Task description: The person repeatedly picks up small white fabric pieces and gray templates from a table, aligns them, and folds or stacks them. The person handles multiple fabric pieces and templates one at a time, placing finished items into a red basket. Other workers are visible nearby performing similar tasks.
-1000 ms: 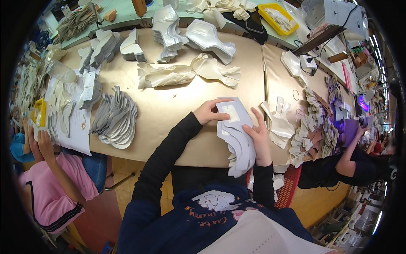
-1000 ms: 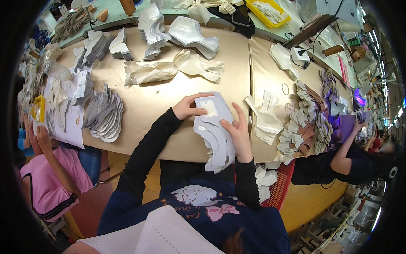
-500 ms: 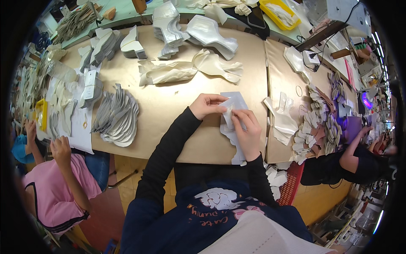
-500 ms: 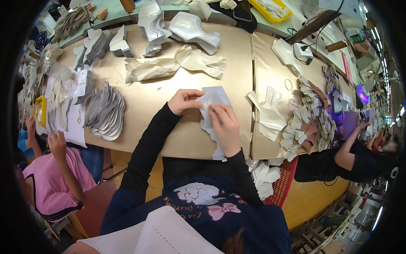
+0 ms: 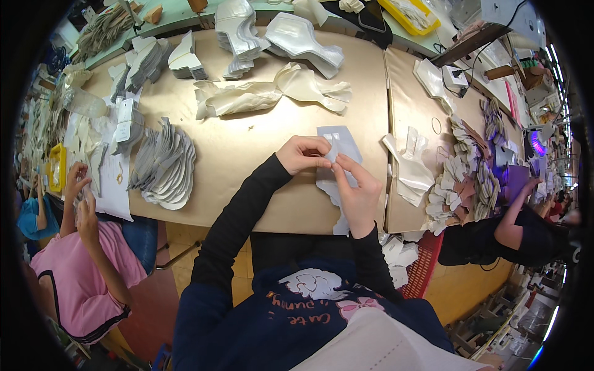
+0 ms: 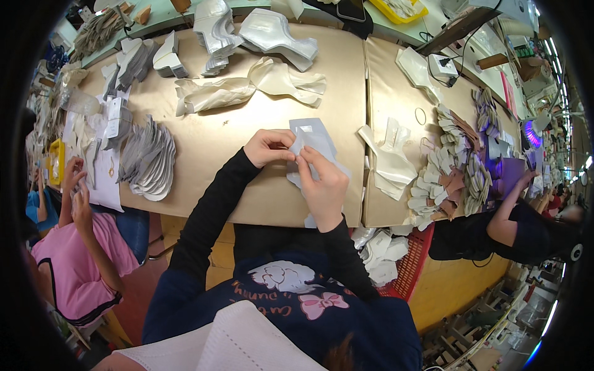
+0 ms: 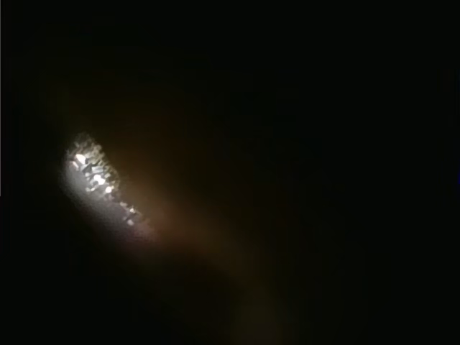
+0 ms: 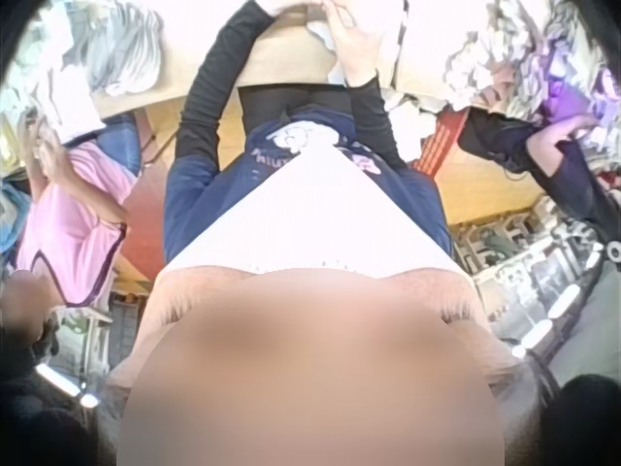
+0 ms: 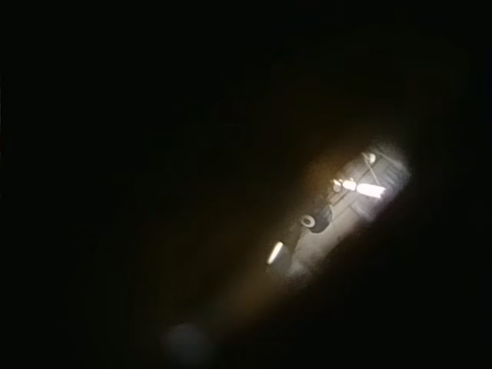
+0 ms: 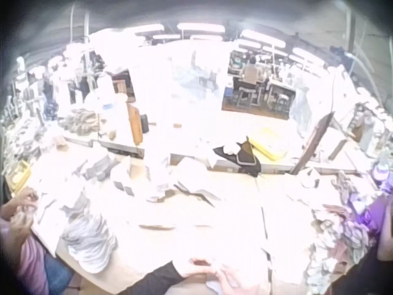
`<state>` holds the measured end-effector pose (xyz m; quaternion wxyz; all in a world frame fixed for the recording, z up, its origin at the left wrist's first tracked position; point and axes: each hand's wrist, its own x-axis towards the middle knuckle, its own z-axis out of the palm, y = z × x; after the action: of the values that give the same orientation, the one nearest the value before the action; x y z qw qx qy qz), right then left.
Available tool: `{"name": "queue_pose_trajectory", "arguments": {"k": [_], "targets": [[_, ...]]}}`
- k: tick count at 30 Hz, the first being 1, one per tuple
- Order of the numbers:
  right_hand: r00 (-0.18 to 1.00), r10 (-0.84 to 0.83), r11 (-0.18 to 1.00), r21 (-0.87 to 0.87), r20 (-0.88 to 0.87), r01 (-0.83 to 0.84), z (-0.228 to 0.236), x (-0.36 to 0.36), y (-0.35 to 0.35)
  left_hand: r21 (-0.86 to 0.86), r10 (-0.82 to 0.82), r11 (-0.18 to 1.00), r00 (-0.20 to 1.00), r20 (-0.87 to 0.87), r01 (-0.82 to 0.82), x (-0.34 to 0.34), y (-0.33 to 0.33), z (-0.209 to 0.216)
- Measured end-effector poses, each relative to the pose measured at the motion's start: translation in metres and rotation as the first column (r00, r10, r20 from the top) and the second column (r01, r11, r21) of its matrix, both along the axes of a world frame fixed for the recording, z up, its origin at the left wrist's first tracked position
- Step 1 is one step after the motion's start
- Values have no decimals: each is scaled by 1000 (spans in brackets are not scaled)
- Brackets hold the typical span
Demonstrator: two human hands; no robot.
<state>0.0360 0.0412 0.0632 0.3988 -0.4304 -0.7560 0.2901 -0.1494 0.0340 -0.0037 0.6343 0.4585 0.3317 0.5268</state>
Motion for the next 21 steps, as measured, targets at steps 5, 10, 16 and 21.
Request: {"name": "queue_pose_trajectory", "arguments": {"k": [5, 10, 16, 21], "targets": [[998, -30, 999, -19, 49, 30, 3, 6, -3, 23, 95, 995, 986, -133, -93, 11, -14, 19], [995, 73, 985, -149, -63, -82, 9, 23, -2, -47, 313, 945, 939, -144, -323, 48, -48, 33], [969, 246, 961, -132, -2, -245, 19, 44, -11, -101, 471, 875, 881, -54, -474, 76, -73, 40], [973, 227, 973, -39, 36, -226, 17, 49, -17, 69, 493, 866, 821, -289, -496, 86, -80, 51]]}}
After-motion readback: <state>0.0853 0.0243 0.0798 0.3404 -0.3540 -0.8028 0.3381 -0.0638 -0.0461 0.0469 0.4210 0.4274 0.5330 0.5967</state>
